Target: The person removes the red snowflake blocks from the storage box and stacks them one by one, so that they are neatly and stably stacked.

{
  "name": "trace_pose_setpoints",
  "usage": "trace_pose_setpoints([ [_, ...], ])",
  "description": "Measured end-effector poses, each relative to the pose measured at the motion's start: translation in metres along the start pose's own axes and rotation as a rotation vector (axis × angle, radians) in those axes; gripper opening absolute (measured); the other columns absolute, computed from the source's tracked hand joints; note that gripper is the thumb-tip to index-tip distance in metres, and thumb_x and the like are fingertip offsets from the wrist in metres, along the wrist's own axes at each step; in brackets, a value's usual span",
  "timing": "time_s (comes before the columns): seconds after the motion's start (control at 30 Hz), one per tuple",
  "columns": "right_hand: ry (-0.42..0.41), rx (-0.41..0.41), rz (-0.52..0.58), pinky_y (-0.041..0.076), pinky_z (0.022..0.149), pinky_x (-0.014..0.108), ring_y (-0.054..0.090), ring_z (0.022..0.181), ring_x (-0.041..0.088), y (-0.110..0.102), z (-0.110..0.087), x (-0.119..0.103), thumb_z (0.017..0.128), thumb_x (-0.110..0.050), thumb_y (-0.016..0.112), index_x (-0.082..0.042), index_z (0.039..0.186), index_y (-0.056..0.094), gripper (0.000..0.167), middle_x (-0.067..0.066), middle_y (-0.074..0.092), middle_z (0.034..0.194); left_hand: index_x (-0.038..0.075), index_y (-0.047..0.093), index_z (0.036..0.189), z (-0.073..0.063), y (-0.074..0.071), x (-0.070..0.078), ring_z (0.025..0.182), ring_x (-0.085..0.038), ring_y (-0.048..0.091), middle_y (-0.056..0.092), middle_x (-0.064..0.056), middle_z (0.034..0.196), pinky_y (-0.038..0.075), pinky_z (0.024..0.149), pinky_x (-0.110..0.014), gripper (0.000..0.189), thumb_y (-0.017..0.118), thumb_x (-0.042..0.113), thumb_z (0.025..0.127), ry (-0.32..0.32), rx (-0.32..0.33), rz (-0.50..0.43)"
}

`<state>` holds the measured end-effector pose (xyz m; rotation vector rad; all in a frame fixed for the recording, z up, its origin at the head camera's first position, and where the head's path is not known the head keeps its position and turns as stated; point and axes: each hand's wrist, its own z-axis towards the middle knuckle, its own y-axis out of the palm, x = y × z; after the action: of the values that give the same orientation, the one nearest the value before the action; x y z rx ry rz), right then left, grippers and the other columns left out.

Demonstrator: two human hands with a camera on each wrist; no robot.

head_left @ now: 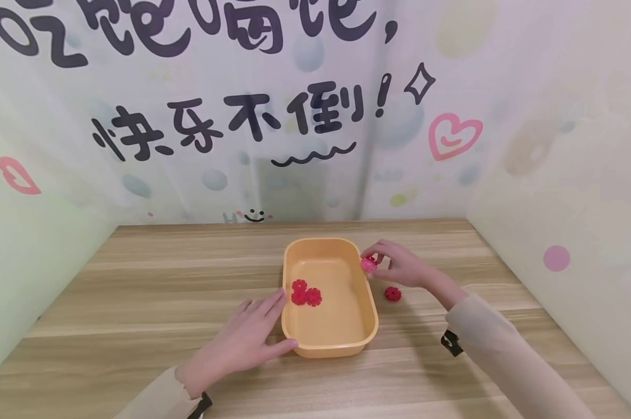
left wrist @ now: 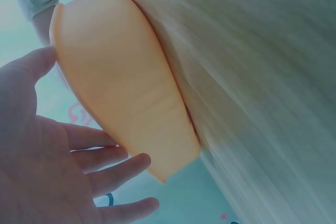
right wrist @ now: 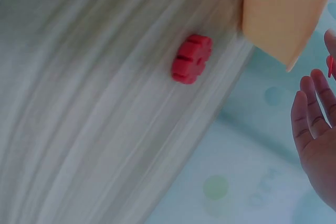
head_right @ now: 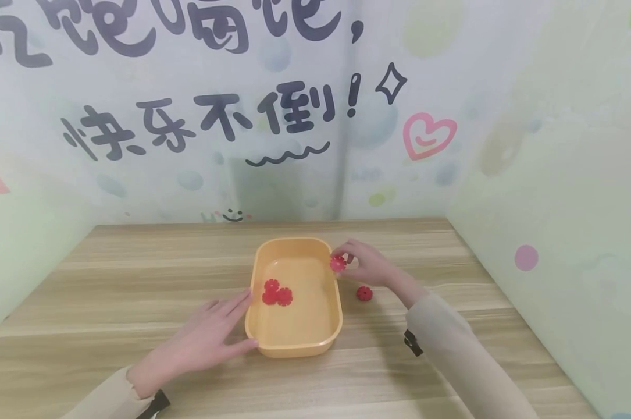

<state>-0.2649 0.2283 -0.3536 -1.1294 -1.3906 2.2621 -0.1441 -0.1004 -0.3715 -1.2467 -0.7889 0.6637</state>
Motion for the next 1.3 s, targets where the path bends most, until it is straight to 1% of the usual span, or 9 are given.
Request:
trace_pose_setpoints([
  [0.13, 0.005, 0.008, 0.002, 0.045, 0.058, 0.027, 0.05, 0.083, 0.015, 0.002, -0.011, 0.006, 0.075, -0.016, 0.071, -0.01, 0.105, 0.059, 0.033, -0.002, 0.053, 0.096, 0.002, 0.034, 0.135, 0.0, 0.0, 0.0, 0.12, -0.024, 0.036, 0.031, -0.01, 0.139, 0.03, 0.091, -0.051, 0.082, 0.044, 0.062, 0.08, 0.005, 0.003, 0.002],
  [0.47, 0.09, 0.012, 0.04, 0.046, 0.061, 0.028, 0.051, 0.085, 0.017, 0.008, -0.04, 0.021, 0.076, -0.016, 0.069, -0.006, 0.109, 0.058, 0.036, 0.001, 0.054, 0.101, 0.001, 0.034, 0.135, 0.0, 0.001, -0.001, 0.121, -0.023, 0.035, 0.031, -0.01, 0.139, 0.03, 0.091, -0.052, 0.082, 0.043, 0.062, 0.08, 0.006, 0.0, -0.006],
  [0.73, 0.067, 0.01, 0.056, 0.047, 0.062, 0.028, 0.053, 0.085, 0.019, 0.013, -0.052, 0.031, 0.076, -0.011, 0.069, -0.004, 0.107, 0.058, 0.034, 0.004, 0.055, 0.1, 0.001, 0.034, 0.135, -0.001, 0.002, -0.001, 0.121, -0.023, 0.035, 0.031, -0.01, 0.139, 0.03, 0.091, -0.052, 0.082, 0.044, 0.062, 0.08, 0.009, 0.01, -0.005],
  [0.87, 0.06, -0.019, 0.083, 0.047, 0.063, 0.029, 0.054, 0.086, 0.021, 0.015, -0.056, 0.036, 0.076, -0.011, 0.069, -0.001, 0.107, 0.057, 0.035, 0.006, 0.056, 0.099, 0.001, 0.034, 0.135, 0.0, 0.002, -0.001, 0.121, -0.023, 0.035, 0.031, -0.01, 0.139, 0.03, 0.091, -0.052, 0.083, 0.044, 0.062, 0.08, 0.006, 0.009, 0.004],
  [0.97, 0.072, -0.055, 0.109, 0.048, 0.066, 0.031, 0.053, 0.088, 0.022, 0.016, -0.058, 0.038, 0.076, -0.011, 0.068, 0.0, 0.109, 0.056, 0.036, 0.006, 0.055, 0.099, 0.001, 0.034, 0.135, 0.0, 0.001, -0.001, 0.121, -0.023, 0.035, 0.031, -0.01, 0.139, 0.03, 0.091, -0.051, 0.083, 0.043, 0.063, 0.08, 0.007, 0.007, 0.008],
  [1.13, 0.09, -0.096, 0.117, 0.047, 0.071, 0.036, 0.051, 0.089, 0.023, 0.016, -0.059, 0.038, 0.078, -0.011, 0.067, 0.0, 0.109, 0.055, 0.035, 0.005, 0.054, 0.098, 0.001, 0.034, 0.135, 0.0, 0.001, -0.001, 0.121, -0.023, 0.035, 0.031, -0.01, 0.139, 0.031, 0.091, -0.052, 0.082, 0.043, 0.062, 0.08, 0.01, 0.008, 0.011],
  [1.23, 0.096, -0.117, 0.129, 0.046, 0.072, 0.043, 0.051, 0.088, 0.027, 0.01, -0.057, 0.022, 0.077, -0.004, 0.066, 0.004, 0.107, 0.055, 0.032, 0.011, 0.054, 0.096, 0.001, 0.035, 0.134, 0.0, 0.0, -0.001, 0.12, -0.023, 0.035, 0.032, -0.01, 0.138, 0.031, 0.09, -0.052, 0.082, 0.044, 0.062, 0.08, 0.011, 0.009, 0.01],
  [1.3, 0.099, -0.125, 0.136, 0.045, 0.073, 0.047, 0.051, 0.088, 0.03, 0.008, -0.057, 0.018, 0.077, -0.001, 0.065, 0.006, 0.106, 0.055, 0.031, 0.014, 0.055, 0.096, 0.001, 0.035, 0.134, 0.0, 0.0, 0.0, 0.12, -0.023, 0.036, 0.032, -0.01, 0.138, 0.031, 0.09, -0.051, 0.082, 0.044, 0.062, 0.08, 0.013, 0.01, 0.011],
])
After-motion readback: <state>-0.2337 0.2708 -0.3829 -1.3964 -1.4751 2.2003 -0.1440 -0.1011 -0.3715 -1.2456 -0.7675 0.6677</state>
